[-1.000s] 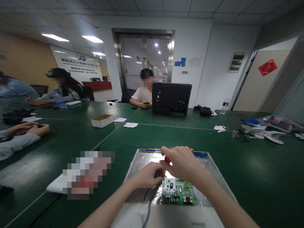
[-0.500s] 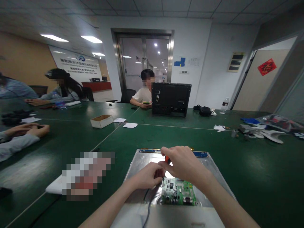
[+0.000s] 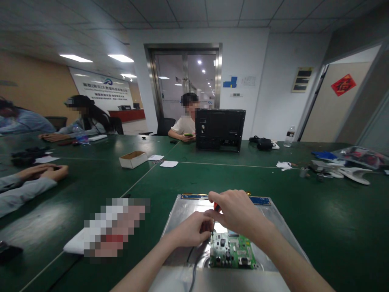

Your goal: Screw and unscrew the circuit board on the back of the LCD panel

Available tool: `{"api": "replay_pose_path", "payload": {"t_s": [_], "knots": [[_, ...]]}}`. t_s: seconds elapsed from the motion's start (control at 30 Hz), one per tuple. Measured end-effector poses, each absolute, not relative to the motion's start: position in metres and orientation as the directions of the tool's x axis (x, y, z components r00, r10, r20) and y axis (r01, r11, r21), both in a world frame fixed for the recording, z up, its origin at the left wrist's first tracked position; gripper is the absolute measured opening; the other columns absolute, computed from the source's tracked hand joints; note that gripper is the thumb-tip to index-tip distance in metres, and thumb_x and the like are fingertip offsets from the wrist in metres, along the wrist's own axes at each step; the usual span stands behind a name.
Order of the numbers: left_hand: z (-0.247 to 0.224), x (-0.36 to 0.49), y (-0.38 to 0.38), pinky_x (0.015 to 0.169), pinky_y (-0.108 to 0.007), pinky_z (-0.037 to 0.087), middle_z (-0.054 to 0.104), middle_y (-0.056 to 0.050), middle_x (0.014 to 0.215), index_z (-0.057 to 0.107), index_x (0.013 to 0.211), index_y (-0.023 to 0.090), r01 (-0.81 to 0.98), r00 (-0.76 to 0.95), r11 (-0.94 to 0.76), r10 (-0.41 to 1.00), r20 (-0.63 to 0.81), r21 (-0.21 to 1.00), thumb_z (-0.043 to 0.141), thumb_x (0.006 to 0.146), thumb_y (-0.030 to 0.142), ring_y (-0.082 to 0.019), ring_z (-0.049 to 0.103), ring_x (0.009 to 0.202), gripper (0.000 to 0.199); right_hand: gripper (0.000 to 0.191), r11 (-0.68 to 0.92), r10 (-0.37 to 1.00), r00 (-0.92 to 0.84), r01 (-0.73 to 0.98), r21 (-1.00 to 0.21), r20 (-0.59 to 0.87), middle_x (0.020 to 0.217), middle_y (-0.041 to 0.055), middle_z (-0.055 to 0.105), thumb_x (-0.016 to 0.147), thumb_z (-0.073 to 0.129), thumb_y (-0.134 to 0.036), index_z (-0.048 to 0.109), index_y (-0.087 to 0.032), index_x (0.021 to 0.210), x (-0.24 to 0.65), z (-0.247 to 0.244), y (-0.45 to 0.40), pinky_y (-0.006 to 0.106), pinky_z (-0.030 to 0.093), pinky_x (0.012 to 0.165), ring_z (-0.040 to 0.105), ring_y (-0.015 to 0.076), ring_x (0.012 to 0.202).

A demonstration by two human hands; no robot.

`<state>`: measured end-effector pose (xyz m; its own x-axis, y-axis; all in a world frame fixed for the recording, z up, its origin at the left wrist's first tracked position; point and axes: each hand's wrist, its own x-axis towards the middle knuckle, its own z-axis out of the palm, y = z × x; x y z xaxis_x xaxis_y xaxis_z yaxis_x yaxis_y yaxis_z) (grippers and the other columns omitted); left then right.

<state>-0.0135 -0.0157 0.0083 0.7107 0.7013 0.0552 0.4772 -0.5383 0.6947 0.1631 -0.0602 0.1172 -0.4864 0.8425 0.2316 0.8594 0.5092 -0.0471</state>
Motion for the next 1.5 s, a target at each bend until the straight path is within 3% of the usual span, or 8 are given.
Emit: {"api": "replay_pose_path", "payload": {"t_s": [0.23,0.43,0.63,0.83,1.03,1.2,1.4,1.5], "knots": [[0.0096,-0.0113,-0.0165,0.054,-0.022,0.036,0.051,0.003,0.064,0.054,0.076,0.015,0.434,0.721,-0.49,0.692,0.035,0.756,0.052,0.066,0.007,-0.012,0.048,0.058,0.013,0.018,0.558,0.811,-0.517,0.825,-0.094,0.275,0.083,-0.0001,0.071,0.081,0.054,-0.022,0.053,-0.023,0.099,0.1651,0.1169,-0.0609,0.028,0.022,0.05,0.063,0.017,0.067],[0.0091,-0.0117,-0.0171,0.053,-0.021,0.034,0.049,0.003,0.064,0.053,0.075,0.016,0.46,0.707,-0.482,0.707,0.02,0.746,0.055,0.069,0.01,-0.012,0.047,0.058,0.008,0.018,0.503,0.839,-0.48,0.864,-0.03,0.258,0.078,0.0011,0.071,0.088,0.052,-0.042,0.054,-0.024,0.091,0.1639,0.1139,-0.0577,0.028,0.026,0.053,0.064,0.0202,0.069],[0.0028,-0.0125,-0.016,0.054,-0.021,0.034,0.049,0.003,0.066,0.052,0.078,0.016,0.421,0.733,-0.533,0.677,0.072,0.734,0.052,0.07,0.008,-0.012,0.046,0.059,0.011,0.015,0.521,0.827,-0.488,0.851,-0.056,0.279,0.083,0.0008,0.07,0.085,0.05,-0.026,0.051,-0.023,0.099,0.1627,0.1137,-0.0575,0.028,0.026,0.053,0.063,0.0184,0.069],[0.0033,-0.0134,-0.0151,0.053,-0.022,0.033,0.05,0.002,0.065,0.052,0.077,0.016,0.461,0.722,-0.546,0.689,0.061,0.7,0.053,0.072,0.012,-0.012,0.046,0.059,0.007,0.013,0.504,0.84,-0.479,0.863,-0.039,0.257,0.081,0.0007,0.069,0.087,0.051,-0.034,0.051,-0.024,0.095,0.1618,0.1125,-0.0567,0.028,0.026,0.054,0.062,0.0184,0.069],[0.0052,-0.0124,-0.0155,0.056,-0.022,0.035,0.054,0.001,0.069,0.053,0.079,0.016,0.443,0.737,-0.566,0.671,0.077,0.695,0.052,0.071,0.011,-0.013,0.048,0.062,0.009,0.017,0.542,0.82,-0.507,0.837,-0.073,0.264,0.085,0.0012,0.068,0.08,0.052,-0.022,0.049,-0.022,0.097,0.1631,0.1165,-0.0601,0.028,0.024,0.051,0.062,0.0173,0.068],[0.0054,-0.0116,-0.0159,0.055,-0.022,0.036,0.054,0.001,0.068,0.053,0.078,0.016,0.47,0.724,-0.554,0.687,0.059,0.687,0.052,0.071,0.012,-0.013,0.048,0.061,0.008,0.013,0.516,0.835,-0.493,0.856,-0.038,0.246,0.082,0.0013,0.068,0.086,0.053,-0.033,0.049,-0.023,0.093,0.1625,0.1185,-0.0608,0.028,0.025,0.052,0.063,0.019,0.071],[0.0051,-0.0105,-0.0159,0.053,-0.022,0.033,0.053,0.002,0.066,0.053,0.077,0.016,0.432,0.742,-0.56,0.666,0.074,0.707,0.05,0.07,0.01,-0.012,0.047,0.059,0.01,0.015,0.542,0.816,-0.509,0.838,-0.059,0.272,0.085,0.001,0.068,0.082,0.052,-0.022,0.049,-0.022,0.097,0.1633,0.1172,-0.0611,0.028,0.023,0.05,0.062,0.017,0.068],[0.0053,-0.0104,-0.0159,0.054,-0.022,0.033,0.052,0.003,0.065,0.052,0.076,0.016,0.418,0.75,-0.575,0.656,0.091,0.704,0.05,0.072,0.01,-0.012,0.047,0.059,0.007,0.012,0.533,0.82,-0.506,0.846,-0.032,0.266,0.081,0.0011,0.068,0.085,0.052,-0.031,0.05,-0.023,0.093,0.1642,0.1171,-0.061,0.028,0.023,0.051,0.061,0.0181,0.067]]}}
